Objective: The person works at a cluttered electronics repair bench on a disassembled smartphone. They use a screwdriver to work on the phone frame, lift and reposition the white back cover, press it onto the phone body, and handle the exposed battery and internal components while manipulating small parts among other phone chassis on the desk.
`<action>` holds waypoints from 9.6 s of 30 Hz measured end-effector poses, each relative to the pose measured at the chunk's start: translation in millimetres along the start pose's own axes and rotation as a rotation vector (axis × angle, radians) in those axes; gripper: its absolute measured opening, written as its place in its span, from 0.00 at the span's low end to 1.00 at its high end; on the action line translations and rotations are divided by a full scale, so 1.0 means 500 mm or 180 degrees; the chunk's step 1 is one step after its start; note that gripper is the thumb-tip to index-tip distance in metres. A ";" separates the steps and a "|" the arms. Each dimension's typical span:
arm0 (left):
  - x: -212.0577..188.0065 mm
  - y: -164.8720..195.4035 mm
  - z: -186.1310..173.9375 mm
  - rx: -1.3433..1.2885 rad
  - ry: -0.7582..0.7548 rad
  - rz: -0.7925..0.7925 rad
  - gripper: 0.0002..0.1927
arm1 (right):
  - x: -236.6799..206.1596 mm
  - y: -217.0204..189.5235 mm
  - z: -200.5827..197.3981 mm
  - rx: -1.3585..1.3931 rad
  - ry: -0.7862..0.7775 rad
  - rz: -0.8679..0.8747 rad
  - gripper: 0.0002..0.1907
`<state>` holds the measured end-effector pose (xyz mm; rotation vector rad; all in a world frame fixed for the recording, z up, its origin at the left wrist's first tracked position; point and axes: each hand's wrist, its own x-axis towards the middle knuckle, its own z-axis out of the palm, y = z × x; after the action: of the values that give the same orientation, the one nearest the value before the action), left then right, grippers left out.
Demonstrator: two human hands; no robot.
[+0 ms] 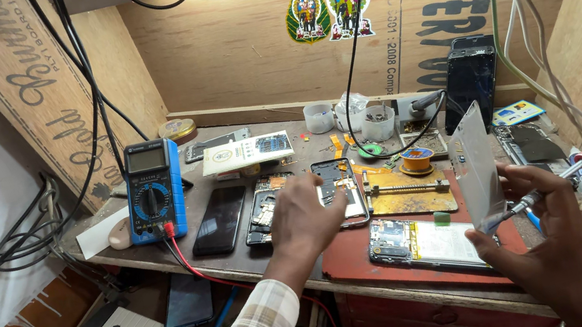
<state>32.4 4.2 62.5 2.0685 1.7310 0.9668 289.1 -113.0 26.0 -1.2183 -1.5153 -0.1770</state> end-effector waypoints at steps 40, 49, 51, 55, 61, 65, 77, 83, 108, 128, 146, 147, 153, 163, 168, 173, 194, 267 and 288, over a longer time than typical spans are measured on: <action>0.057 0.010 0.044 0.0831 -0.0625 -0.0124 0.40 | -0.003 0.004 0.002 0.0085 0.0004 -0.0004 0.44; 0.041 -0.036 0.030 0.0553 -0.0347 0.0336 0.37 | 0.001 0.001 0.002 0.0073 -0.0029 -0.0012 0.45; 0.037 -0.026 0.029 0.0701 -0.0537 0.0203 0.39 | 0.001 0.001 0.001 0.0059 -0.0029 -0.0038 0.45; 0.035 -0.007 0.034 0.0795 -0.0760 0.0041 0.45 | -0.001 0.004 0.002 0.0029 -0.0024 -0.0040 0.45; 0.050 0.001 0.048 0.0699 -0.0693 -0.0138 0.43 | -0.003 0.008 0.003 -0.0009 -0.0007 -0.0011 0.44; 0.053 0.001 0.055 0.0610 -0.0661 -0.0199 0.42 | -0.003 0.008 0.002 -0.0010 -0.0001 -0.0002 0.44; 0.041 -0.034 0.035 0.0258 -0.0243 0.0043 0.37 | -0.001 0.003 0.002 0.0069 0.0025 -0.0072 0.44; 0.036 -0.043 0.015 0.0080 -0.0136 0.0290 0.35 | 0.002 0.004 0.001 0.0021 0.0043 -0.0070 0.44; 0.004 -0.040 0.019 -0.0230 0.0031 0.0620 0.23 | 0.000 0.003 0.002 0.0082 0.0038 -0.0008 0.44; 0.004 -0.077 0.035 -0.4347 -0.0977 -0.0421 0.30 | 0.002 -0.002 -0.001 0.0129 0.0000 -0.0057 0.44; -0.033 -0.066 0.046 -0.5770 -0.1028 -0.0615 0.29 | 0.001 -0.006 0.000 0.0120 -0.0008 -0.0116 0.43; -0.032 -0.065 0.048 -0.5752 -0.1012 -0.0636 0.28 | 0.002 -0.006 0.000 0.0108 -0.0011 -0.0091 0.43; -0.035 -0.067 0.053 -0.5715 -0.0925 -0.0632 0.29 | 0.003 -0.006 0.001 0.0161 -0.0023 -0.0067 0.43; -0.038 -0.065 0.057 -0.5625 -0.0888 -0.0453 0.30 | 0.002 -0.004 0.003 0.0241 -0.0047 -0.0016 0.44; -0.043 -0.057 0.049 -0.5434 -0.0934 -0.0395 0.31 | 0.002 -0.004 0.003 0.0243 -0.0068 0.0021 0.44; -0.047 -0.039 0.038 -0.5027 -0.0882 -0.0194 0.32 | 0.002 -0.002 0.002 0.0224 -0.0054 -0.0065 0.43; -0.026 -0.040 0.034 -0.5501 -0.0995 -0.0126 0.31 | 0.002 -0.005 0.003 0.0334 -0.0080 -0.0051 0.43; -0.242 0.122 0.109 -0.5590 -0.0383 -0.0176 0.32 | -0.062 -0.148 0.030 0.0174 -0.0592 0.1626 0.33; -0.251 0.121 0.123 -0.5445 -0.0569 -0.0220 0.33 | -0.063 -0.110 0.019 0.1818 -0.0117 0.2476 0.23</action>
<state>110.7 -117.3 14.0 0.8298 0.3343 1.3625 236.5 -149.6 24.2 -1.2375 -0.9220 0.7453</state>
